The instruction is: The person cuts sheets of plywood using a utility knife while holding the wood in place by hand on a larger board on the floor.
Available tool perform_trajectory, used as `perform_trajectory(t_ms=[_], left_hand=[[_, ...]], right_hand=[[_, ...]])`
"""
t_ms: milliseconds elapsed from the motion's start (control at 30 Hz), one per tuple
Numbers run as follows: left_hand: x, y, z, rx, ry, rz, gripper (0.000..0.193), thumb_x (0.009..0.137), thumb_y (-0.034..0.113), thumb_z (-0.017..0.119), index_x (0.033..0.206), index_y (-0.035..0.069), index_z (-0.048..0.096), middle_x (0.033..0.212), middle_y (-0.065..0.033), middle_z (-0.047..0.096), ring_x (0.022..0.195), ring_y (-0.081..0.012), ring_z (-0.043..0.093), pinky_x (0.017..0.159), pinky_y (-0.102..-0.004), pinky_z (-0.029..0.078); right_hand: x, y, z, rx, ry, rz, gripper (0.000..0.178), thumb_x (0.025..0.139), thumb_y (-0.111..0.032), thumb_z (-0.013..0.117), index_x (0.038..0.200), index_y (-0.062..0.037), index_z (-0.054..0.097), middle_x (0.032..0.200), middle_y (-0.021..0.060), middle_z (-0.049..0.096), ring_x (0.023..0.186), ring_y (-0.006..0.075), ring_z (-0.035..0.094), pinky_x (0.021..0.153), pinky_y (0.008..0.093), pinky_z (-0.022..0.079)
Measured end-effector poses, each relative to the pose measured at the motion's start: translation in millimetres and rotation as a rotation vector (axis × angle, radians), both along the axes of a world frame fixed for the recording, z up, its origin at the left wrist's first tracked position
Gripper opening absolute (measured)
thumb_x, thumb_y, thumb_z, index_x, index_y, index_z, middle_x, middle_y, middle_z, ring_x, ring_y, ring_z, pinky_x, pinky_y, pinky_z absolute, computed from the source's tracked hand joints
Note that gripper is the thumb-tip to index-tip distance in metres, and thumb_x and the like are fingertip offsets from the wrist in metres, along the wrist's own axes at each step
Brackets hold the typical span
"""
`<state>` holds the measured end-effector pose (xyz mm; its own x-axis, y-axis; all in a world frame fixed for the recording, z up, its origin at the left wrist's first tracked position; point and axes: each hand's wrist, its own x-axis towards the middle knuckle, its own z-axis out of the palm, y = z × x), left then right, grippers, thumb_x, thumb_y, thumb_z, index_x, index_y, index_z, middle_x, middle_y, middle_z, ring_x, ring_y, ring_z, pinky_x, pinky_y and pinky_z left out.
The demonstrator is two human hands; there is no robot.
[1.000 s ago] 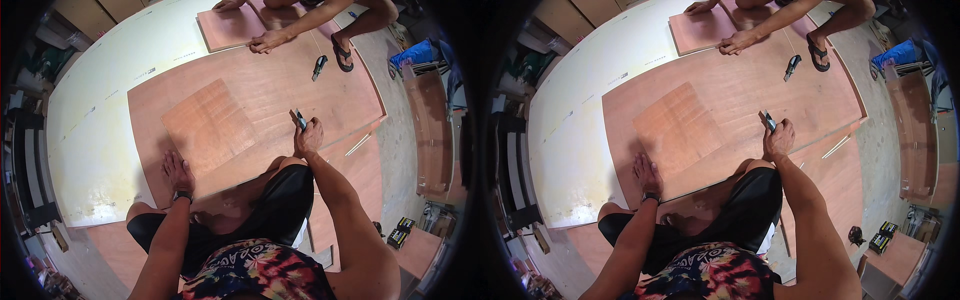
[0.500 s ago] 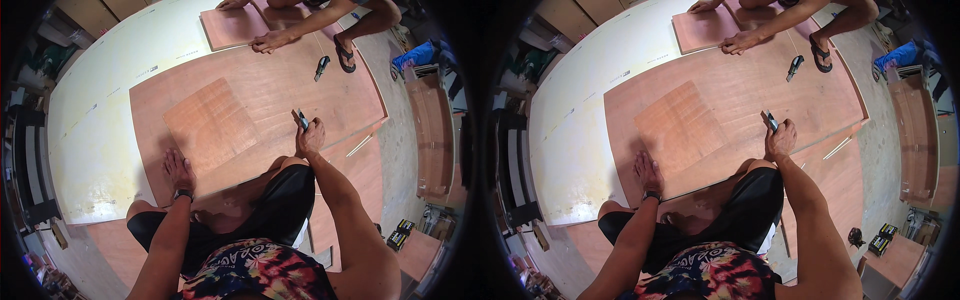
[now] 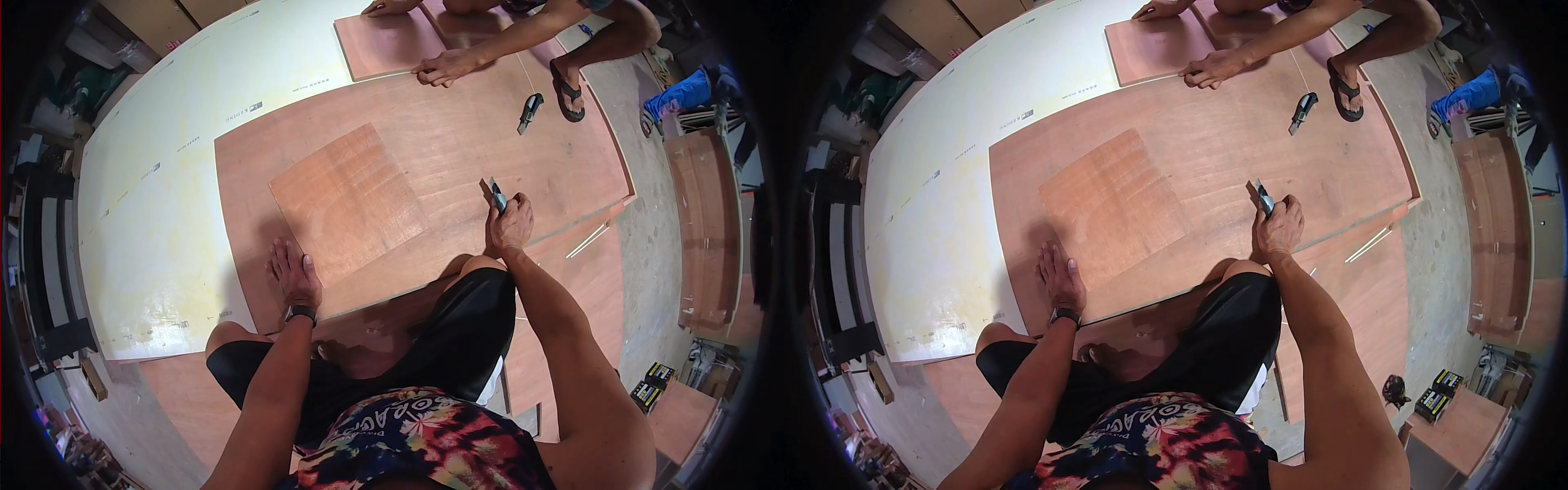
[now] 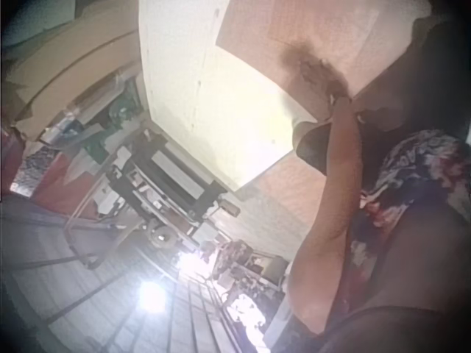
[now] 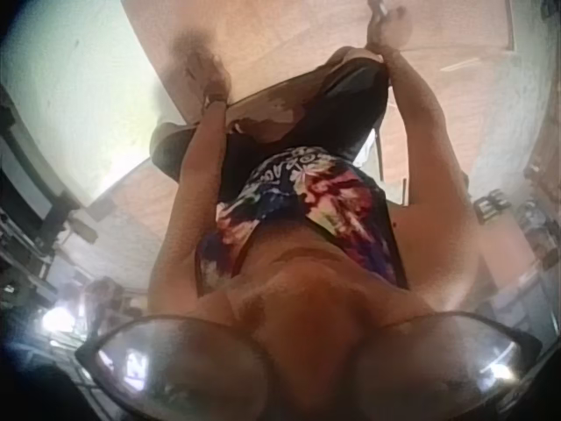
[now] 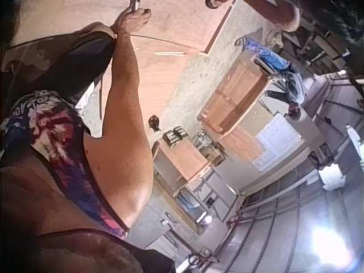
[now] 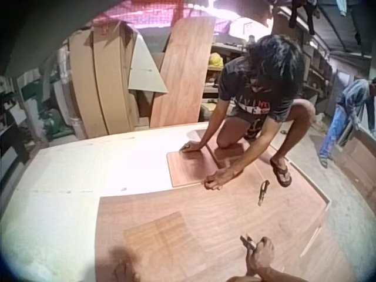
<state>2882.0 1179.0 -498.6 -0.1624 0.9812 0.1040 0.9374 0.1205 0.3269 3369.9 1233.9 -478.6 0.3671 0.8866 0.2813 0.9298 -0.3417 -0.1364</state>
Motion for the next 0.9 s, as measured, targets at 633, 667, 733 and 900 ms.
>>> perform_trajectory(t_ms=[633, 667, 733, 900], left_hand=[[-1.2, -0.6, -0.6, 0.01, -0.013, -0.02, 0.063, 0.111, 0.042, 0.036, 0.157, 0.001, 0.043, 0.172, -0.0201, 0.027, 0.16, -0.0386, 0.019, 0.129, -0.059, 0.007], [-1.1, -0.4, -0.6, 0.015, -0.02, -0.019, 0.063, 0.111, 0.043, 0.035, 0.157, 0.001, 0.043, 0.172, -0.02, 0.027, 0.16, -0.0386, 0.019, 0.129, -0.059, 0.007], [-0.8, -0.2, -0.5, 0.014, -0.027, -0.018, 0.063, 0.111, 0.044, 0.035, 0.157, 0.0, 0.042, 0.172, -0.0202, 0.026, 0.161, -0.0388, 0.019, 0.129, -0.0592, 0.006], [-2.5, -0.4, 0.8, -0.022, -0.025, -0.016, 0.065, 0.111, 0.044, 0.034, 0.158, 0.0, 0.04, 0.172, -0.0214, 0.025, 0.161, -0.0393, 0.017, 0.129, -0.0598, 0.006]], right_hand=[[0.7, 0.6, -1.6, -0.033, 0.067, -0.036, 0.035, 0.092, -0.035, 0.075, 0.107, -0.0034, 0.069, 0.14, 0.0179, 0.058, 0.136, 0.0367, 0.05, 0.113, 0.0515, 0.039], [0.3, 1.0, -2.3, -0.022, 0.062, -0.035, 0.035, 0.092, -0.035, 0.075, 0.107, -0.0033, 0.069, 0.139, 0.0179, 0.058, 0.136, 0.0369, 0.05, 0.113, 0.0516, 0.039], [-0.3, 0.8, -3.4, 0.0, 0.052, -0.032, 0.035, 0.092, -0.034, 0.075, 0.106, -0.0033, 0.068, 0.139, 0.0181, 0.058, 0.135, 0.0373, 0.051, 0.112, 0.0517, 0.039], [-1.7, -0.3, -1.4, -0.015, 0.071, -0.025, 0.034, 0.089, -0.031, 0.076, 0.106, -0.0031, 0.067, 0.136, 0.0179, 0.058, 0.134, 0.0373, 0.051, 0.111, 0.0517, 0.04]])
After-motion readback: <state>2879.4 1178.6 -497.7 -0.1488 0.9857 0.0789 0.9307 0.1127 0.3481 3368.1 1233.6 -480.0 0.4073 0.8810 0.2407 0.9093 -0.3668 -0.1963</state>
